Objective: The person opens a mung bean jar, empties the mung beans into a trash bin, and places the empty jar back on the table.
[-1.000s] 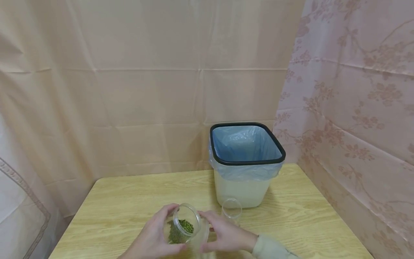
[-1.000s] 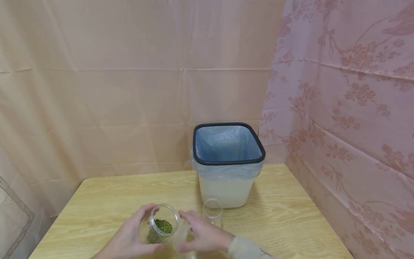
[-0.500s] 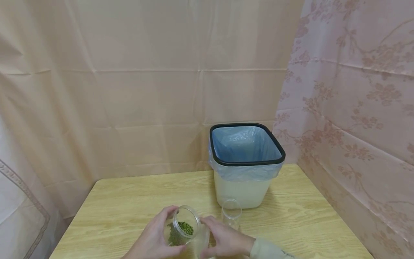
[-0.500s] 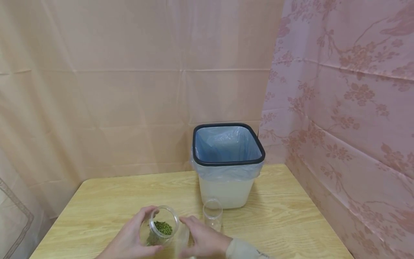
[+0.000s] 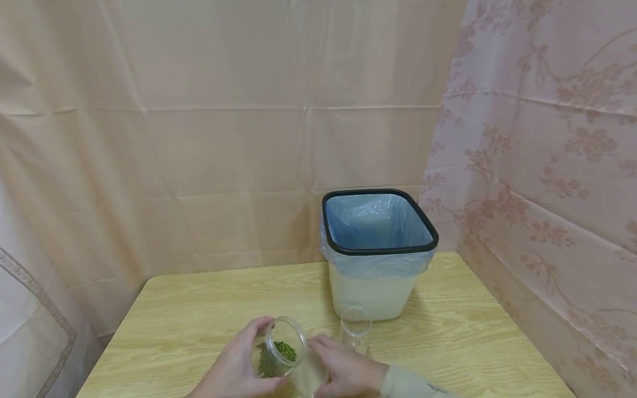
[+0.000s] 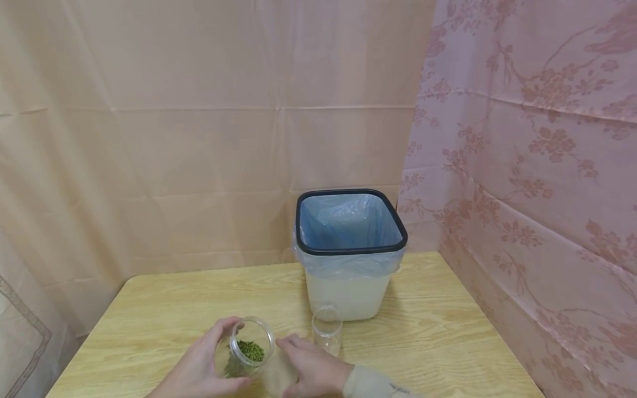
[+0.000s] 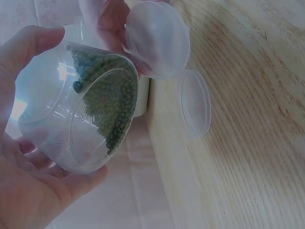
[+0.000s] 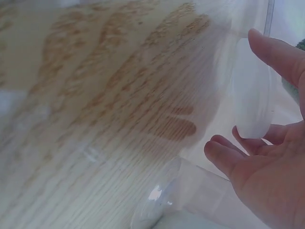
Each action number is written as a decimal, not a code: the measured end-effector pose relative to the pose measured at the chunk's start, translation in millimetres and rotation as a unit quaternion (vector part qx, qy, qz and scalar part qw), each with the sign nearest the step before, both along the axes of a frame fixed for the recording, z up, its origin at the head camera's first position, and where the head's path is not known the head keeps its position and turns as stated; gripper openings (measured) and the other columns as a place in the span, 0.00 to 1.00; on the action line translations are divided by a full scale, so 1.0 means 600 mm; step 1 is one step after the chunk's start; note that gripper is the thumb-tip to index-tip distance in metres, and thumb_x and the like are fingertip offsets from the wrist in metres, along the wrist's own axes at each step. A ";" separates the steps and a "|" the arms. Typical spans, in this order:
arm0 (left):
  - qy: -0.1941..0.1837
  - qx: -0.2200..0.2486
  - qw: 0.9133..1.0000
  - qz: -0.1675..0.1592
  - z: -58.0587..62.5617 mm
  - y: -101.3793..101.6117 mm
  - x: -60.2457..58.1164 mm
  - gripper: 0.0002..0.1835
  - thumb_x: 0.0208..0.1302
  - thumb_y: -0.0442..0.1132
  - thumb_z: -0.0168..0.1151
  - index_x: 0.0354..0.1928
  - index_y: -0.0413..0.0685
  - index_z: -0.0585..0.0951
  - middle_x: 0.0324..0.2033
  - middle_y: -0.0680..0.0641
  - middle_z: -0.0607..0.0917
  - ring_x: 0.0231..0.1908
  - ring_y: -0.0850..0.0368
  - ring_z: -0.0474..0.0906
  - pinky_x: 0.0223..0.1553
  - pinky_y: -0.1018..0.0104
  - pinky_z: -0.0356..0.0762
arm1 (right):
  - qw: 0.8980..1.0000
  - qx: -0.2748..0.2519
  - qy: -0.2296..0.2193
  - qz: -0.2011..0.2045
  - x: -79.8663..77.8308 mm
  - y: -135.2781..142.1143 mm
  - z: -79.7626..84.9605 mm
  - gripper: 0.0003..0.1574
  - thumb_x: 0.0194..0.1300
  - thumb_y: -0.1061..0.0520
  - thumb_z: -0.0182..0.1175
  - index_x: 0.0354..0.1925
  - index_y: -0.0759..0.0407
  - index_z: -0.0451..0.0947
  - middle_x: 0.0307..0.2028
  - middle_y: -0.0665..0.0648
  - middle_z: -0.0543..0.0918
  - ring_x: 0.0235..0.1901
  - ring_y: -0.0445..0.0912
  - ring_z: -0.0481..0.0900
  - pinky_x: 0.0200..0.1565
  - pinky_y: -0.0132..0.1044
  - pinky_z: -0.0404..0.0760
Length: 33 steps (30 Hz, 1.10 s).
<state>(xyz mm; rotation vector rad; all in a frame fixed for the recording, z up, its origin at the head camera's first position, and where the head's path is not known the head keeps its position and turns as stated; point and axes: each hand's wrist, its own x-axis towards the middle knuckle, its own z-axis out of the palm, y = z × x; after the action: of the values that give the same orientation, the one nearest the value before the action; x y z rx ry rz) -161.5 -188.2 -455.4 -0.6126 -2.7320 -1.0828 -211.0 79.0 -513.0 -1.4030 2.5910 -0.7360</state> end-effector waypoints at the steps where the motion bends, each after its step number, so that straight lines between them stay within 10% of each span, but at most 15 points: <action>1: -0.001 -0.001 1.000 -0.001 0.000 0.000 0.000 0.52 0.39 0.56 0.84 0.67 0.47 0.69 0.58 0.55 0.79 0.56 0.54 0.77 0.55 0.44 0.78 | 1.000 0.006 0.000 0.000 0.000 -0.001 0.000 0.55 0.56 0.46 0.76 0.73 0.63 0.62 0.63 0.52 0.72 0.60 0.42 0.73 0.57 0.35 0.77; 33: -0.022 -0.004 1.000 -0.013 -0.006 -0.002 0.000 0.54 0.38 0.56 0.85 0.67 0.44 0.69 0.58 0.52 0.79 0.56 0.49 0.77 0.54 0.39 0.76 | 0.995 0.093 0.022 -0.012 0.008 -0.013 0.008 0.56 0.56 0.27 0.69 0.68 0.61 0.67 0.62 0.53 0.71 0.61 0.46 0.69 0.61 0.39 0.75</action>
<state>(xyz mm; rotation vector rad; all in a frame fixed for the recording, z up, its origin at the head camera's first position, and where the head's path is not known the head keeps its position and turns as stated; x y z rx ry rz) -161.4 -189.2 -459.0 -0.6355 -2.7734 -1.1055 -206.0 71.2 -508.2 -1.3497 2.6349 -0.4562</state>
